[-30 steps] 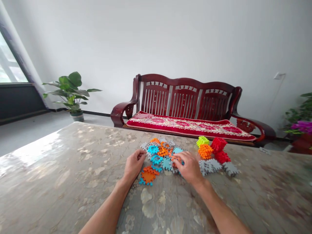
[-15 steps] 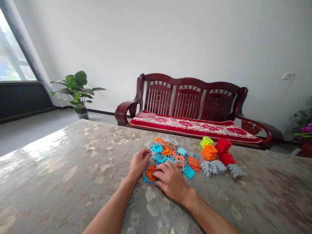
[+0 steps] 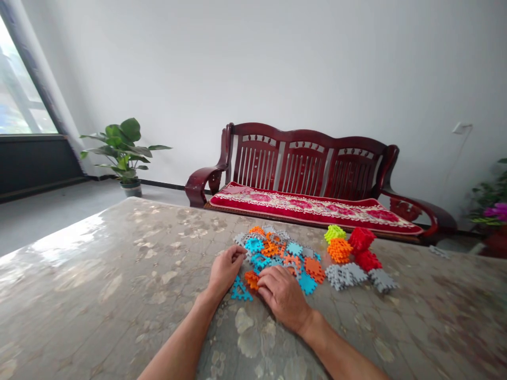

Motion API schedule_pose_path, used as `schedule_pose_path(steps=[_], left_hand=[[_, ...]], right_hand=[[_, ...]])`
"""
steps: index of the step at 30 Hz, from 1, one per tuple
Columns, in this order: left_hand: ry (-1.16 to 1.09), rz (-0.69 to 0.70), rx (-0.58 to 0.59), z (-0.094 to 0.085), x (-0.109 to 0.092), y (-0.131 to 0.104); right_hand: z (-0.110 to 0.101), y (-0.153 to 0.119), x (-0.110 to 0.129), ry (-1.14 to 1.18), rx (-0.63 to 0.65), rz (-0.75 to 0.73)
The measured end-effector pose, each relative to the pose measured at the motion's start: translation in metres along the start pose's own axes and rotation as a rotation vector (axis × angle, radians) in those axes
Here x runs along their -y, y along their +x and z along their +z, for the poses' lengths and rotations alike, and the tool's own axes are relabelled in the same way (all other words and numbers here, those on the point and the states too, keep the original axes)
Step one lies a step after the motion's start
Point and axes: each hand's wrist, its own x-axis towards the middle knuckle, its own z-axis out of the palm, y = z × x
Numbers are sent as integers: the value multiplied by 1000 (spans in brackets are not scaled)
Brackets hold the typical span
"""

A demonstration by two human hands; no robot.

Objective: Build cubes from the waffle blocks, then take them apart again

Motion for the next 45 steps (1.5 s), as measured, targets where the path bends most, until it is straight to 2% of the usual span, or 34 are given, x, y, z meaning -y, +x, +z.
schedule_pose_path(steps=[6,9,16,25,34,39,42,45], left_hand=[[27,-4,2,0,-1,0],[95,-22,26,-1,-3,-1],[182,-41,73,-3,-8,-1],[190,-41,94,-4,-10,-2],[227,-41,86,-3,-5,-1],[213,-29,93,-3,-7,-2],[215,-22,92,-3,-8,-2],[229,-22,101,-3,-8,-2]], right_hand=[[-6,7,-21,-43,-171,156],[-11,12,-36,-87,-176,247],[-19,31,-59,-174,-45,356],[-15,58,-49,-279,262,343],[-9,58,-44,-450,290,264],[-17,52,-49,-294,128,313],[-27,46,-60,-67,46,452],[-37,37,-74,136,58,589]])
